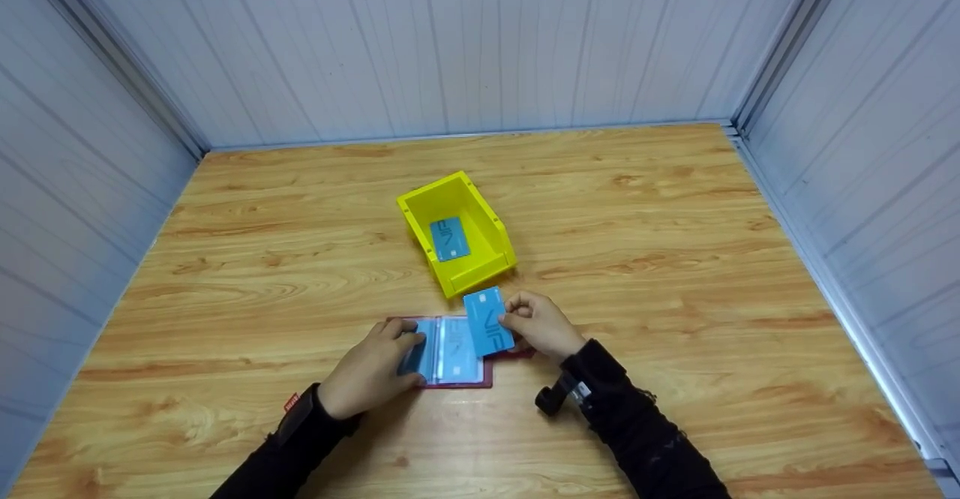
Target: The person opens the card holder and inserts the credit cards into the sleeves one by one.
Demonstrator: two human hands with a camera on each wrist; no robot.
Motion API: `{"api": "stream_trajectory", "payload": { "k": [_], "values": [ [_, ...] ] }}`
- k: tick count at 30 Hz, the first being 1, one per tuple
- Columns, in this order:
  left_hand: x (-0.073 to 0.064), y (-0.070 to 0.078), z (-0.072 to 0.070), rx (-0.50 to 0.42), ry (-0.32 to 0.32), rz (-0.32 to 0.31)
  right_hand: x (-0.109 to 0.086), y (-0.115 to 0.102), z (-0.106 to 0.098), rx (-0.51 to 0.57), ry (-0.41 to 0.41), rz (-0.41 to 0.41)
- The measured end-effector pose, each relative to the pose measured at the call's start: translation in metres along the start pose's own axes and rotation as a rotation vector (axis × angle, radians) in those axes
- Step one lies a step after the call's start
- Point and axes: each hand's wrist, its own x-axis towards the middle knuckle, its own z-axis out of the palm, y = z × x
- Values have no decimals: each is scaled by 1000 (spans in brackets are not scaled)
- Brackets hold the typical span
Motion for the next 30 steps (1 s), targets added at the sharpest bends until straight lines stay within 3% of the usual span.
{"api": "stream_trajectory", "payload": {
  "k": [6,11,20,30],
  "values": [
    [-2,3,0,-7,1,-28,-4,0,-3,-17,-1,3],
    [0,14,0,-9,1,-61,-5,2,-4,-14,-2,13],
    [12,43,9,-23,-15,14,-5,6,-5,8,-6,18],
    [22,55,23,53,41,2,-4,7,-6,36,-16,12]
  ]
}}
